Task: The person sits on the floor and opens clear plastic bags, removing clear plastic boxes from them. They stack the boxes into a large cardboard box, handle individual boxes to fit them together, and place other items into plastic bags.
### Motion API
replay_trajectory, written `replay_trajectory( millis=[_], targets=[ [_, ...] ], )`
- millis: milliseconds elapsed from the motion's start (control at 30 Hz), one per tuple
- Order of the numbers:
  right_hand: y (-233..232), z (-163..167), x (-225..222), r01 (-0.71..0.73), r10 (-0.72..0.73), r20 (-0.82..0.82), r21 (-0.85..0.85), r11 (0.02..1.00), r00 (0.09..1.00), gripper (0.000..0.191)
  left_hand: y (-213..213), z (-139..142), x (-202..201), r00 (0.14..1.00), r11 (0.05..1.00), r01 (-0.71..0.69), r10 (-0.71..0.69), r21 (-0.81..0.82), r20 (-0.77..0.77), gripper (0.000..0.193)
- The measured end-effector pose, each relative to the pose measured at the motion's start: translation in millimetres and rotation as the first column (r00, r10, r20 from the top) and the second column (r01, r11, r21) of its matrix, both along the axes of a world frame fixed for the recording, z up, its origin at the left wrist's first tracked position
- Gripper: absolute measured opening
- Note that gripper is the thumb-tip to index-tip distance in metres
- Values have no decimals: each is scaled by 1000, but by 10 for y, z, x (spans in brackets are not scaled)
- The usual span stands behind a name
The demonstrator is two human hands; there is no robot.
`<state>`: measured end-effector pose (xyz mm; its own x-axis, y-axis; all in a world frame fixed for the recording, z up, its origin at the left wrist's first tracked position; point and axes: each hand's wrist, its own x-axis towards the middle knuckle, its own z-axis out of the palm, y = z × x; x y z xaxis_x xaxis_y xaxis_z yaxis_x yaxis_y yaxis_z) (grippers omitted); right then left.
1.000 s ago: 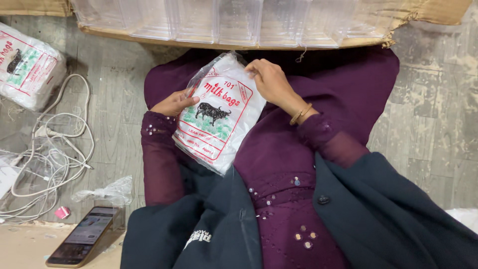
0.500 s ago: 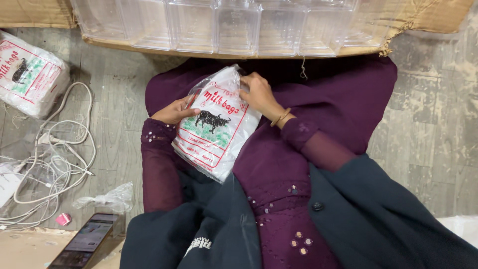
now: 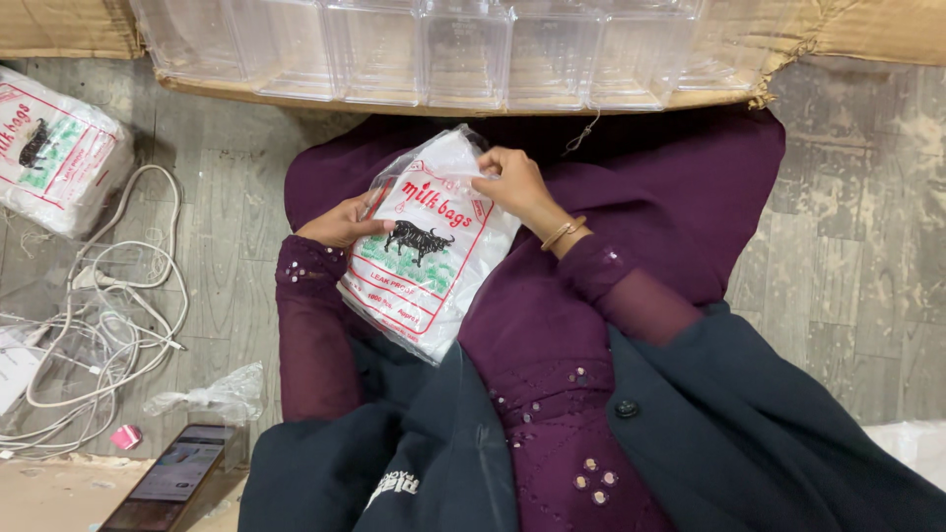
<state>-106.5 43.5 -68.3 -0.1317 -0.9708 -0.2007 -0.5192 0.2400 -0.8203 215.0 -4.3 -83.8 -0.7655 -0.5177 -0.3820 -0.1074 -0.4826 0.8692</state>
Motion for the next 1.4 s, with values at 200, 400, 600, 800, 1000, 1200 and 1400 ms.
replay_trajectory(
  millis=[200, 400, 600, 800, 1000, 1200, 1400],
  targets=[
    [98, 166, -134, -103, 145, 372, -132, 986, 917, 14, -94, 135, 105, 977, 965, 206, -195, -165, 83, 76],
    [221, 434, -247, 31, 87, 549, -203, 979, 832, 18, -102, 272, 382, 939, 931, 307, -263, -195, 222, 75],
    [190, 739, -399, -21, 8, 730, 10, 1000, 683, 30, -98, 219, 505, 917, 935, 321, -268, -150, 296, 80],
    [237, 867, -395, -9, 44, 687, -55, 998, 725, 13, -277, 257, 574, 808, 872, 410, -210, -268, 551, 67],
    [398, 1706, -772, 131, 112, 542, -389, 912, 833, 21, -356, 588, 372, 616, 835, 470, -79, -286, 784, 65],
    [915, 2492, -954, -204, 332, 121, -580, 788, 936, 16, -115, 1500, -318, 985, 352, 82, 115, -932, 130, 85],
    [910, 2462, -827, -305, 490, 257, -526, 794, 833, 20, 110, 2102, -1451, 931, 248, 7, -354, -969, -84, 94]
  ],
)
